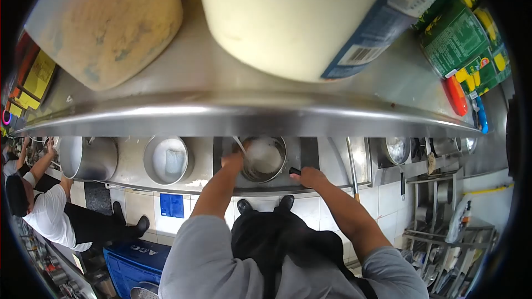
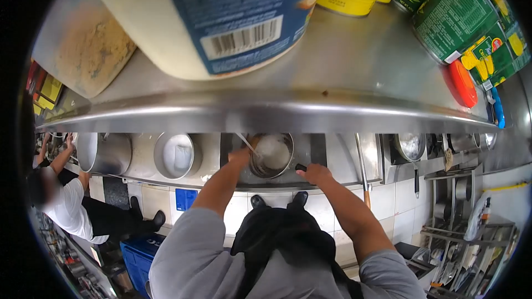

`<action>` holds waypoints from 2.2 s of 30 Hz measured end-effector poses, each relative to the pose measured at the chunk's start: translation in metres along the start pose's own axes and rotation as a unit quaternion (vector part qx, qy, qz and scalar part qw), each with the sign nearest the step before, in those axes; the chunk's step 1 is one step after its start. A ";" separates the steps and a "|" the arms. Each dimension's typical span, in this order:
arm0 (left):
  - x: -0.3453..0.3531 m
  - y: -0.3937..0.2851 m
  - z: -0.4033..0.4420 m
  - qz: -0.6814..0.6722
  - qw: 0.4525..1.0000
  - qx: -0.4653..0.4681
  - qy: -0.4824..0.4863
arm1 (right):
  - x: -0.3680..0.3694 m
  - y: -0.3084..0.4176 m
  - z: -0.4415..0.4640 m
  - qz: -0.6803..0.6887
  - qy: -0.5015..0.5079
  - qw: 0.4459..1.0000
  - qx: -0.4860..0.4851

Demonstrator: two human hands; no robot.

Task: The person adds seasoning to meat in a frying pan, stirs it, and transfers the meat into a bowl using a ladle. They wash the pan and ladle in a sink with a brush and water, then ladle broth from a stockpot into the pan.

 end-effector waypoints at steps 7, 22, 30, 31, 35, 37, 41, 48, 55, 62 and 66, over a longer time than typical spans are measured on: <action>0.005 -0.094 -0.017 -0.063 0.997 0.033 0.002 | 0.020 0.007 0.007 0.052 0.109 0.993 0.017; 0.024 -0.085 -0.021 -0.388 0.917 0.087 -0.038 | 0.033 0.034 -0.003 0.129 0.191 0.973 -0.004; 0.003 -0.074 -0.062 -0.589 0.789 0.068 0.161 | 0.090 0.057 -0.006 0.602 0.337 0.706 0.158; -0.007 -0.076 -0.071 -0.588 0.784 0.098 0.172 | 0.097 0.065 -0.006 0.619 0.366 0.679 0.146; 0.002 -0.014 -0.057 -0.437 0.887 0.126 0.075 | 0.082 0.067 -0.028 0.499 0.248 0.830 0.022; 0.009 0.012 -0.079 -0.375 0.916 0.088 0.112 | 0.058 0.052 -0.043 0.320 0.037 0.943 -0.088; 0.039 0.012 -0.081 -0.319 0.940 0.093 0.070 | 0.052 0.021 -0.048 0.239 -0.163 0.936 -0.199; -0.046 -0.041 -0.083 -0.255 0.957 0.040 -0.132 | 0.043 0.068 -0.091 0.571 0.195 0.797 -0.014; -0.079 0.003 -0.175 -0.021 0.991 0.127 -0.031 | 0.050 0.041 -0.109 0.591 0.209 0.779 -0.026; -0.030 -0.043 -0.086 -0.173 0.949 0.245 -0.093 | 0.081 0.066 -0.090 0.530 0.196 0.822 -0.069; -0.009 -0.032 -0.127 -0.101 0.935 0.340 0.005 | 0.060 0.041 -0.100 0.589 0.193 0.784 -0.025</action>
Point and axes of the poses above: each hand's wrist, its own z-axis towards the middle knuckle, its own x-axis out of the palm, y = z × x, the point moved 9 cm from there along z, towards the middle knuckle, and after that the axes turned 2 degrees about z, right-handed, at the moved point
